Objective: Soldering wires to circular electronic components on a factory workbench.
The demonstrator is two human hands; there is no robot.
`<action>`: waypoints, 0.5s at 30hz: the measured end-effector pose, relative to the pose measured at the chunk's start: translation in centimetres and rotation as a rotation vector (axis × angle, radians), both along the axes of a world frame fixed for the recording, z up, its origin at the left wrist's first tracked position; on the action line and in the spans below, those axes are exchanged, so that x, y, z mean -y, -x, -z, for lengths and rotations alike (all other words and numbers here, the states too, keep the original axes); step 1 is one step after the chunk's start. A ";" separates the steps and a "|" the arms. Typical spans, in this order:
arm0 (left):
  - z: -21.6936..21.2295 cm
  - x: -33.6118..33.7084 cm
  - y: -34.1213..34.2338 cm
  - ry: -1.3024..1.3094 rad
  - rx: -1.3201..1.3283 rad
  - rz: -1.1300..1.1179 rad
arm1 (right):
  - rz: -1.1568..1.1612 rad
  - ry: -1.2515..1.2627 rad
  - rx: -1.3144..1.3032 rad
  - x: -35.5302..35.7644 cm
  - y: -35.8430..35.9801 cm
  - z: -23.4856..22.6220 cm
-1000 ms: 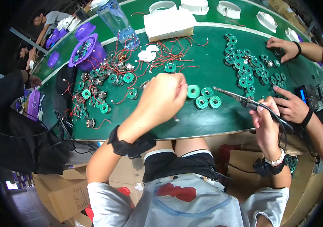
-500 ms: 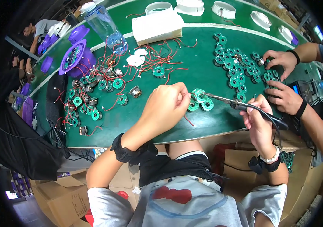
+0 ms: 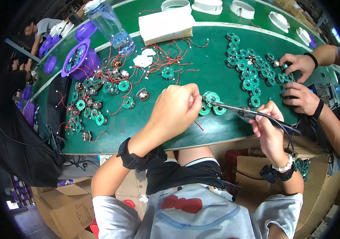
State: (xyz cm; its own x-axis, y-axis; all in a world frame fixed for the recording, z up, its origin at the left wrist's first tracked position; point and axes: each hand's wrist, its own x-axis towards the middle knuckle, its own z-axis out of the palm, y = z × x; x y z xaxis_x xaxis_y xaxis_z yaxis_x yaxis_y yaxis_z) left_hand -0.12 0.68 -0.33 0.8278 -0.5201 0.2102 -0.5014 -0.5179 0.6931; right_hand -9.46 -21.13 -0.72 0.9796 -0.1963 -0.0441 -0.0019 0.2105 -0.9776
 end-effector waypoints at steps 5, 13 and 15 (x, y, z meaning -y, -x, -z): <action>0.0 0.0 -0.1 -0.001 0.025 -0.007 | -0.014 -0.006 -0.001 -0.1 0.0 0.1; -0.2 0.0 -0.1 -0.004 0.010 -0.005 | -0.017 0.002 -0.003 -0.3 -0.2 0.1; -0.4 -0.1 -0.1 -0.003 0.016 -0.001 | -0.004 0.002 0.000 -0.1 -0.2 0.2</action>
State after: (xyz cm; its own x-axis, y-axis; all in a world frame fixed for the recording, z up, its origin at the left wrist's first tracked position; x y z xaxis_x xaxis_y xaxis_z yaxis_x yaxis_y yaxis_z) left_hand 0.03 0.74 0.06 0.8251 -0.5196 0.2218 -0.5115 -0.5203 0.6838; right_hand -9.25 -21.00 -0.88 0.9803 -0.1926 -0.0441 -0.0029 0.2090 -0.9779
